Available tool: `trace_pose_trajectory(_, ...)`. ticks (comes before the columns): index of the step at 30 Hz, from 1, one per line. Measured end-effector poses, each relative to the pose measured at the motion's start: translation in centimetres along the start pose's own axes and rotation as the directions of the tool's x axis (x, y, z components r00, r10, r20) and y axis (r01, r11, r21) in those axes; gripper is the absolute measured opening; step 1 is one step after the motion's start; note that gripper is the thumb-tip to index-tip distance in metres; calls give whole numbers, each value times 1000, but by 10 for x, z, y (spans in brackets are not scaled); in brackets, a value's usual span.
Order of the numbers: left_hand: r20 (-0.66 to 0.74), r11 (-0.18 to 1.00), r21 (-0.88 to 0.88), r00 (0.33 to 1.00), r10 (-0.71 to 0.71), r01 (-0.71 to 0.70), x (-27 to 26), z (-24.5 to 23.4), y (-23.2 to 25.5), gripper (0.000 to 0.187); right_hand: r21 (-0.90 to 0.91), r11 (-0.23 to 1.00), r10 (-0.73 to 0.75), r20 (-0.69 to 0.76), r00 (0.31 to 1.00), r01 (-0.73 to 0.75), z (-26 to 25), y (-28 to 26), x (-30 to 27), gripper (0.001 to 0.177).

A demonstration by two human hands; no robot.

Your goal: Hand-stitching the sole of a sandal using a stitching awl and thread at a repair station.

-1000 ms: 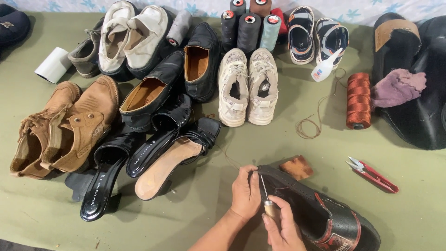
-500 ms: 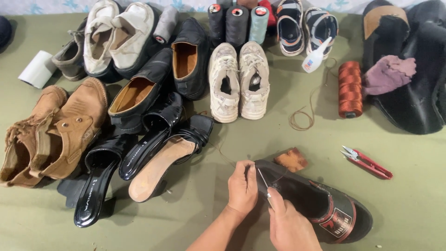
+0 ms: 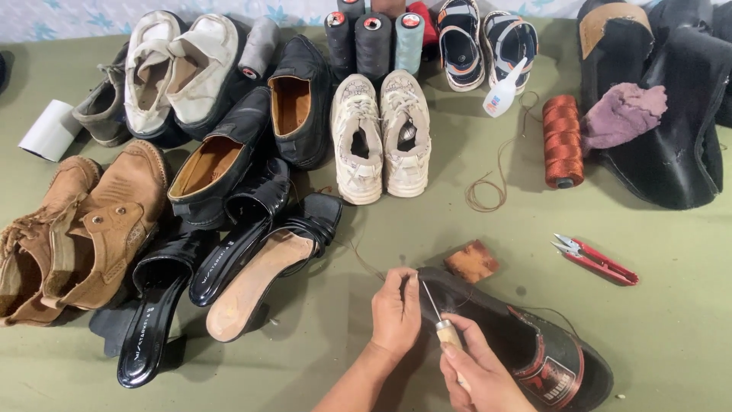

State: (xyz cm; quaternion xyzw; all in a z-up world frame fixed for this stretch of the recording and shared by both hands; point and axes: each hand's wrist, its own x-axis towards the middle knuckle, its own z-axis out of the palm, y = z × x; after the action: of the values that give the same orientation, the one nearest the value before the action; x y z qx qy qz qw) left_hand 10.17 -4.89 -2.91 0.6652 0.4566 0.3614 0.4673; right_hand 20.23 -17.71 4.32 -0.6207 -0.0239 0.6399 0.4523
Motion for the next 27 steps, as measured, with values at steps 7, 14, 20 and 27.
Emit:
trace_pose_trajectory(7,16,1000,-17,1000,-23,24,1,0,-2,27,-7,998,-58,39,998,58,-15,23,17,47)
trace_pose_trajectory(14,33,998,21,998,-53,52,-1,0,1,25,-945,316,-401,-51,915,86,-5,23,9,56)
trace_pose_trajectory(20,21,998,-6,998,-58,58,-3,-1,1,25,-894,443,-292,-73,954,67,-17,14,9,57)
trace_pose_trajectory(27,6,1000,-11,1000,-22,22,-3,-2,2,28,-54,992,-115,4,993,115,-16,14,-1,52)
